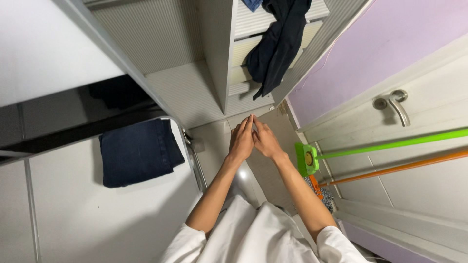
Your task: The person folds two pairs of jeans by hand on a white table, first folding a dark pair and then a light blue pair into rectangular bundles.
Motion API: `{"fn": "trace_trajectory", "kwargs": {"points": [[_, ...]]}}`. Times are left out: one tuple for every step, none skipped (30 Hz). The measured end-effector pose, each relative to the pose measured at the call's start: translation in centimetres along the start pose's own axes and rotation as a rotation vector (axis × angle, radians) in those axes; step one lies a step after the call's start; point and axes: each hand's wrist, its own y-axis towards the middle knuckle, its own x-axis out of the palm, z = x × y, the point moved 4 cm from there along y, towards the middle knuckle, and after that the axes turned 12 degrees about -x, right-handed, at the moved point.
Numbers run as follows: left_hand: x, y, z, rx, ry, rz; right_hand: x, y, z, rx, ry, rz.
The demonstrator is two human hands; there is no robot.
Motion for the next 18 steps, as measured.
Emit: {"fn": "trace_trajectory", "kwargs": {"points": [[-0.2,1.5,0.5,-0.003,0.008,-0.019,-0.4,0.9,0.5,0.041,-0.006,-0.004],[-0.3,2.5,0.8,-0.014,0.017,-0.045,-0.7,1.7,0.7,-0.009,0.008,0.019],[-0.4,3.6,1.0,-0.025,0.025,-0.071,-1.2,2.7,1.1,-0.058,0.022,0.042],[-0.7,4.6,1.5,-0.005,0.029,-0.055,-1.6,3.7,1.4,-0.107,0.036,0.068],[-1.0,5.5,1.9,0.015,0.032,-0.039,-1.9,4.3,1.7,-0.115,0.048,0.08],[-1.2,6.7,2.4,0.038,0.033,-0.02,-2.5,5.2,2.1,-0.127,0.056,0.095],[-1.3,7.9,2.6,0.013,0.02,-0.057,-3.1,6.2,2.5,-0.138,0.065,0.11],[-1.4,8.8,2.7,-0.015,0.005,-0.093,-3.7,7.2,2.8,-0.145,0.086,0.118],[-1.4,9.8,2.8,-0.043,-0.011,-0.129,-4.3,8.3,3.0,-0.152,0.107,0.126],[-1.5,10.6,3.0,-0.026,-0.005,-0.107,-4.8,9.3,3.1,-0.157,0.13,0.133],[-1.6,11.5,3.3,-0.009,0.001,-0.085,-5.2,9.9,3.3,-0.148,0.14,0.124],[-1.7,13.2,3.6,0.016,0.006,-0.05,-5.9,11.2,3.5,-0.151,0.144,0.121],[-1.8,15.0,3.9,0.043,-0.009,-0.019,-6.7,12.6,3.9,-0.153,0.148,0.118],[-1.8,16.3,4.1,0.059,-0.024,0.001,-7.3,13.7,4.2,-0.166,0.159,0.142],[-1.8,17.5,4.3,0.074,-0.039,0.02,-8.1,15.3,4.6,-0.179,0.17,0.165],[-1.8,18.8,4.6,0.063,-0.061,0.025,-8.7,16.8,5.0,-0.196,0.183,0.186],[-1.7,20.1,5.0,0.051,-0.083,0.03,-9.1,17.8,5.5,-0.177,0.213,0.194],[-1.9,22.4,5.6,0.053,-0.105,0.044,-10.0,19.7,6.0,-0.168,0.237,0.212]]}}
